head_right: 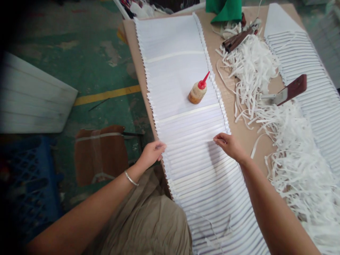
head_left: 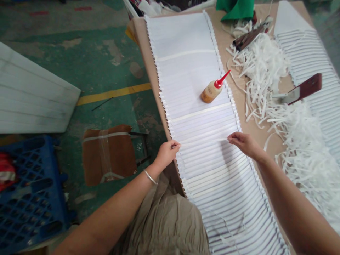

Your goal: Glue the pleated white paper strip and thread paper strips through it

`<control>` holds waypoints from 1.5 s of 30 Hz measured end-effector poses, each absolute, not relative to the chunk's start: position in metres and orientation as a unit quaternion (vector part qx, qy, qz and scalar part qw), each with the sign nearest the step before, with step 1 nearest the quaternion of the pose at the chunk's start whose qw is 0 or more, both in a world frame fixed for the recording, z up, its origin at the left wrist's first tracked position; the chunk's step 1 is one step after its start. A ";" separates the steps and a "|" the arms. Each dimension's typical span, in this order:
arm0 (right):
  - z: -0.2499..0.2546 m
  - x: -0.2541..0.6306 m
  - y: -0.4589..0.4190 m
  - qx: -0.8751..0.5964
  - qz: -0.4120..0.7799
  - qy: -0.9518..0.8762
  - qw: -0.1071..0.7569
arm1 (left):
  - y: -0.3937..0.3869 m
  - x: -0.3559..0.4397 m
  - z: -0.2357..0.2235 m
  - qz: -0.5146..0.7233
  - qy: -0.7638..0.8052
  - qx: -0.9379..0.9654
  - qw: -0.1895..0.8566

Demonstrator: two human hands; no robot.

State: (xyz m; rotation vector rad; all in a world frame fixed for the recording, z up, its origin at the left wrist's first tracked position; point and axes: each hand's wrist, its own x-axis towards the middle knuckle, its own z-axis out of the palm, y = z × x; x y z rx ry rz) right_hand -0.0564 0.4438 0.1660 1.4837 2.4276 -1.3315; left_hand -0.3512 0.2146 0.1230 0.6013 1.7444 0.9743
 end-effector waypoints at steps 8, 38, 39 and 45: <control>0.152 -0.058 0.489 0.540 -0.430 0.718 -0.087 | 0.230 -0.354 0.116 0.395 0.769 0.235 0.444; 0.096 -0.071 0.516 0.627 -0.302 0.693 -0.186 | 0.247 -0.348 0.106 0.314 0.847 0.261 0.339; 0.097 -0.072 0.516 0.628 -0.298 0.695 -0.182 | 0.247 -0.348 0.106 0.311 0.848 0.264 0.339; 0.098 -0.082 0.514 0.635 -0.257 0.714 -0.141 | 0.251 -0.349 0.105 0.282 0.857 0.287 0.324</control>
